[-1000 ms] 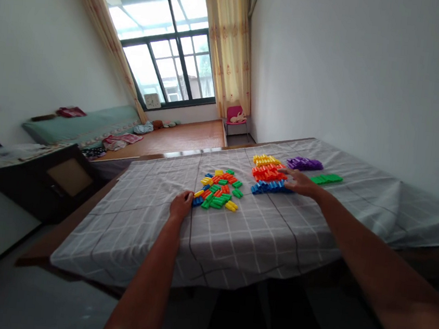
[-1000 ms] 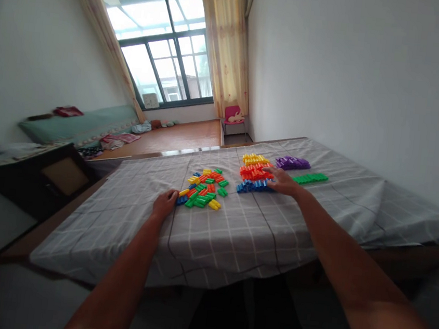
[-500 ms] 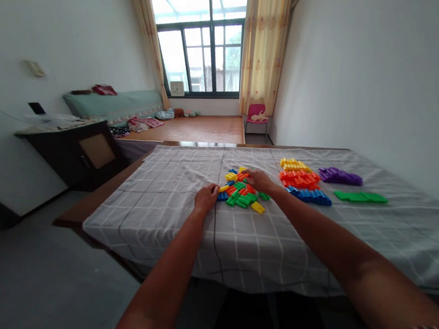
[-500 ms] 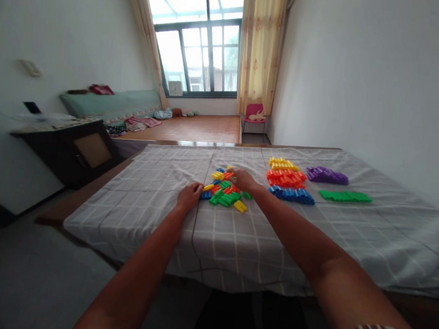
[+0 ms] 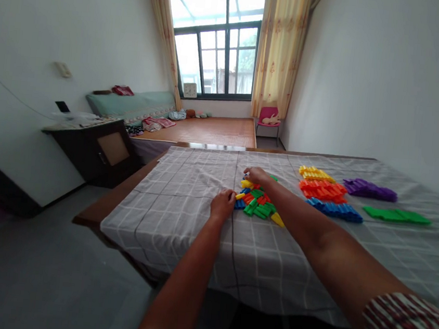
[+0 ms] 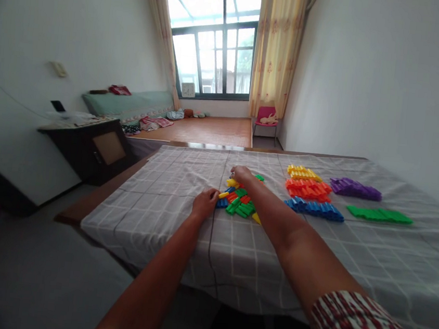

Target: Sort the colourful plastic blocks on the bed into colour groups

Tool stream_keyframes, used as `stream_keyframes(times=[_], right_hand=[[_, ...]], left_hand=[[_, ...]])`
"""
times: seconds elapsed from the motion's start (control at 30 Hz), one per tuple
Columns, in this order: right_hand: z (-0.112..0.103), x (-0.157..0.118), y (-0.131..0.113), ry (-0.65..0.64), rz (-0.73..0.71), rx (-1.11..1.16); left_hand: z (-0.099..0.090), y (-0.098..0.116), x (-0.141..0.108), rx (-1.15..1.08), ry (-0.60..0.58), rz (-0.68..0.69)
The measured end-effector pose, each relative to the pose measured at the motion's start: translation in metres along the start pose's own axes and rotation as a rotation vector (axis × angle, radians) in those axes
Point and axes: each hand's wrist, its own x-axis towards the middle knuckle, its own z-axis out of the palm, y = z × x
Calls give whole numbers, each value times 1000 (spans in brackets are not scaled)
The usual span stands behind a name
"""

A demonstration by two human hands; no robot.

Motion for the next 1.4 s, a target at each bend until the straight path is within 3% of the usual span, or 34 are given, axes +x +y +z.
stream_keyframes(times=[0.13,0.27,0.4,0.53,0.67,0.8,0.9,1.0,1.23,1.4], right_hand=[[-23,-18,-1,47,-69,58],[-54,-60,19,165,-114,384],[-85,-111,67,221,-13,887],[-115,-154,131,355,135,1059],[-136,-185,181,324,231,996],[-142,-207,200,293,144,697],[-139,-214,199,280,11,482],[-132,-216,196,217,-92,415],[-127,-221,197,122,-85,128],[-128,-209,176,285,-142,-24]], left_hand=[[-1,1,0,-13,-11,-8],[-3,0,2,7,-17,-13],[-3,-1,6,23,-19,4],[-4,-1,9,48,-30,-15],[-4,-1,11,82,-31,-15],[-4,-3,13,108,-24,-5],[-4,-3,13,123,-16,-6],[-4,-3,13,130,-18,4],[-3,-5,12,127,-15,2],[-3,0,10,113,-22,-18]])
